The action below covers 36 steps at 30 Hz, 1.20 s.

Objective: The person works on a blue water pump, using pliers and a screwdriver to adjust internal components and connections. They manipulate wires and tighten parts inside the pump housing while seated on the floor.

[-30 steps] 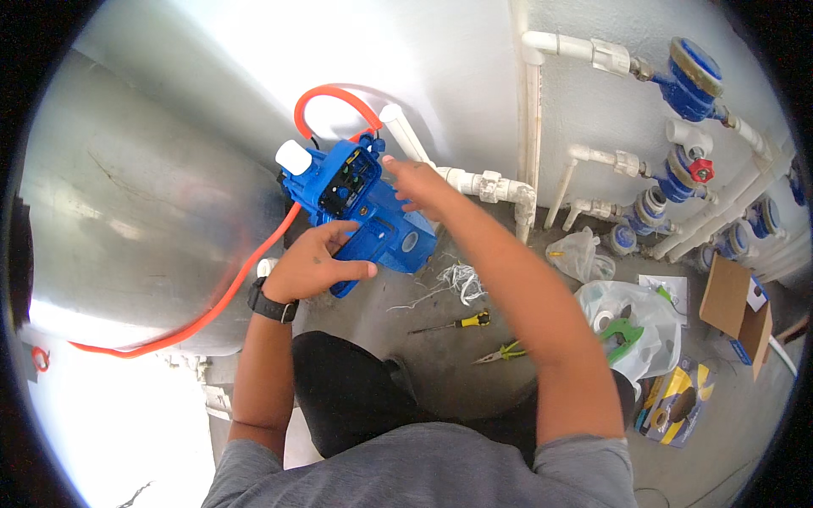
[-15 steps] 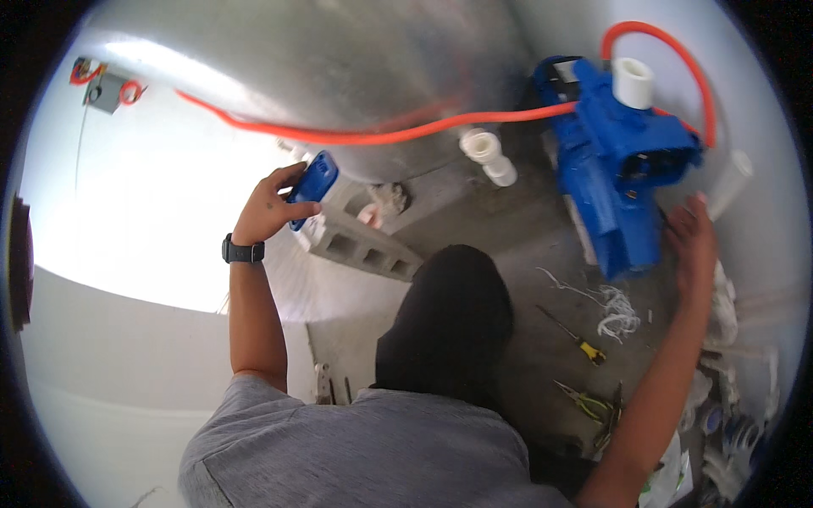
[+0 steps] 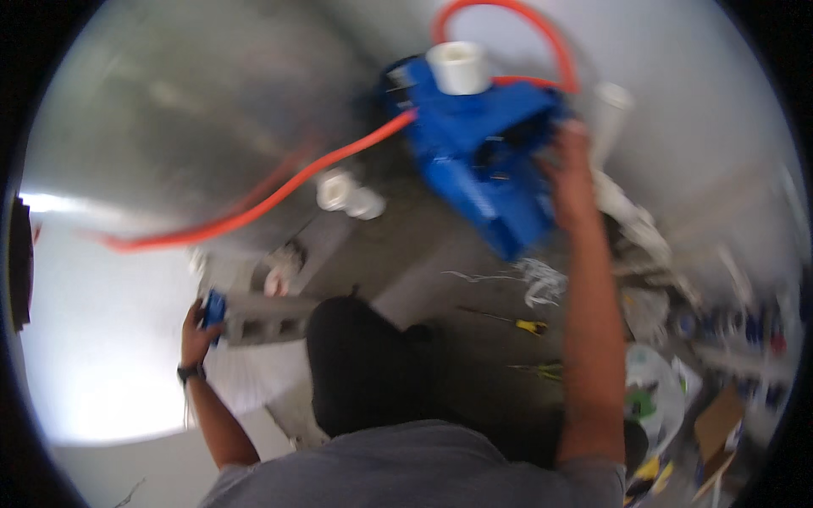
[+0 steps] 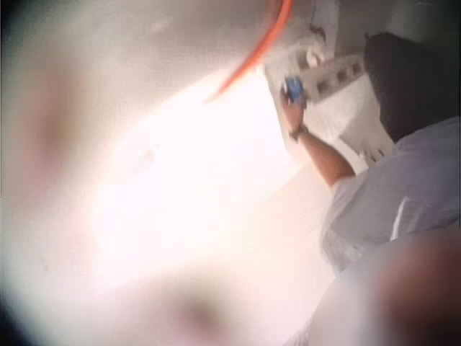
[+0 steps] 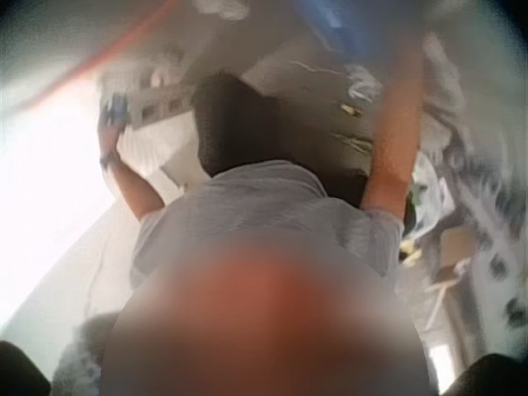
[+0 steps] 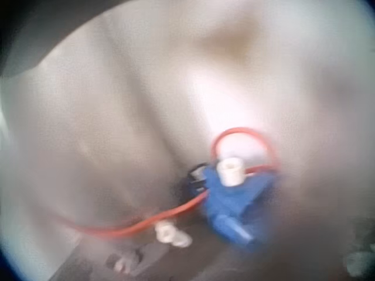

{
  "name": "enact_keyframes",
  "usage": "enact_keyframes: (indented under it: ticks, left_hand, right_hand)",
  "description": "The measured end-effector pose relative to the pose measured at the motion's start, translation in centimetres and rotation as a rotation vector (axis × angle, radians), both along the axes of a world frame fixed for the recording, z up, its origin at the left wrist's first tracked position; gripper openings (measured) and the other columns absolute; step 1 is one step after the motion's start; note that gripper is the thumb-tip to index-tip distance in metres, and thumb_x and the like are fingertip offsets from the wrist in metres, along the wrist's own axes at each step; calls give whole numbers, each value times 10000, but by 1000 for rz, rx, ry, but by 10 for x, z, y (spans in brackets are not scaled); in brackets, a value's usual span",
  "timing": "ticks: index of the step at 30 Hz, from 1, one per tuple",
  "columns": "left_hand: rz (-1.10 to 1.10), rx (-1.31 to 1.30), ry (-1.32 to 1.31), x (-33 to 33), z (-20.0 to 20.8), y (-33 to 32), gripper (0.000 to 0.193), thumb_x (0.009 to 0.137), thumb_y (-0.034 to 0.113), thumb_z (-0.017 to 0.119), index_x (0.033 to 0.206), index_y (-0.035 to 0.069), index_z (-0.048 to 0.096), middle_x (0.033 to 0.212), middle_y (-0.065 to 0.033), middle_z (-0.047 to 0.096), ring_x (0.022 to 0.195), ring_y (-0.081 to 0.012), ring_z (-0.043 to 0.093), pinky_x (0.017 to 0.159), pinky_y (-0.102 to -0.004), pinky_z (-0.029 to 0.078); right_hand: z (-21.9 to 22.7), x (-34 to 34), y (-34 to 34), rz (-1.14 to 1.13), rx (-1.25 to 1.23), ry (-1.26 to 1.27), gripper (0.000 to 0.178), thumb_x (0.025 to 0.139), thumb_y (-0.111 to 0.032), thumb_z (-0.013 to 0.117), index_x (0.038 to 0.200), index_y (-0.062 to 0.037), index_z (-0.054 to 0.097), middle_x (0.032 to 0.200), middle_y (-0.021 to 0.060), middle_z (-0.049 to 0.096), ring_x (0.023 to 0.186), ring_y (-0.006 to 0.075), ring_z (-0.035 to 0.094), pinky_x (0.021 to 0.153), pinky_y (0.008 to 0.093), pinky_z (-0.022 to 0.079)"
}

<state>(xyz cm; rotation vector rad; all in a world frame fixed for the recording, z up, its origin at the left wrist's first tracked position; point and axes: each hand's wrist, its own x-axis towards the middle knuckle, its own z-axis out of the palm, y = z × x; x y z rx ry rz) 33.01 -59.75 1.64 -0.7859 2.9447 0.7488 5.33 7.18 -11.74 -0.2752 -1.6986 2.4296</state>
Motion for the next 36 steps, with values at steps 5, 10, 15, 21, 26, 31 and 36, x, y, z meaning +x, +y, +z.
enact_keyframes:
  ticks: [5,10,15,21,26,31,36]
  left_hand:
    - [-14,50,62,8,-10,0,945,723,116,818,1554,-6,383,1445,-277,534,1308,-335,560,1084,-427,467]
    - [-100,-346,124,-6,28,57,863,765,151,829,1518,2,436,1525,-224,462,1445,-355,414,1209,-460,309]
    - [-568,-231,450,-76,98,223,603,809,53,752,1386,1,583,1380,-173,596,1294,-310,564,1106,-432,431]
    - [-1254,-208,459,-175,128,439,429,831,109,779,1232,-6,678,1137,-189,721,1046,-330,692,932,-402,523]
    - [-1208,-101,408,-274,84,554,381,928,219,701,1216,-29,685,1062,-198,746,970,-287,737,894,-375,558]
    - [-971,-385,280,-370,43,610,417,874,366,696,1006,-25,756,982,-254,744,938,-367,731,847,-421,567]
    - [-934,-553,71,-412,19,623,367,845,390,695,865,36,790,902,-223,750,911,-349,736,814,-437,575]
  right_hand:
    - [12,-9,-15,-27,-212,111,734,1060,-587,421,1624,-137,284,1528,164,450,1385,298,433,1131,526,328]
    - [10,-29,-25,-154,-480,55,483,1047,-442,542,1419,-134,542,1276,56,573,1112,189,514,952,426,401]
    - [3,-45,-30,-209,-599,283,374,1014,-219,648,1317,-3,612,1211,59,639,1072,154,569,988,319,437]
    - [8,-52,-41,-345,-675,308,321,1000,-146,669,1290,-13,638,1182,58,653,1057,142,584,966,318,458]
    - [16,-48,-44,-409,-686,340,273,1030,-158,635,1269,-27,646,1171,38,658,1102,141,575,1032,306,418]
    - [16,-46,-38,-348,-706,386,300,1018,-174,657,1287,-42,637,1211,42,650,1154,145,548,1065,323,385]
    - [11,-45,-36,-356,-797,375,312,1002,-184,681,1292,-74,644,1220,23,654,1149,144,552,1059,319,386]
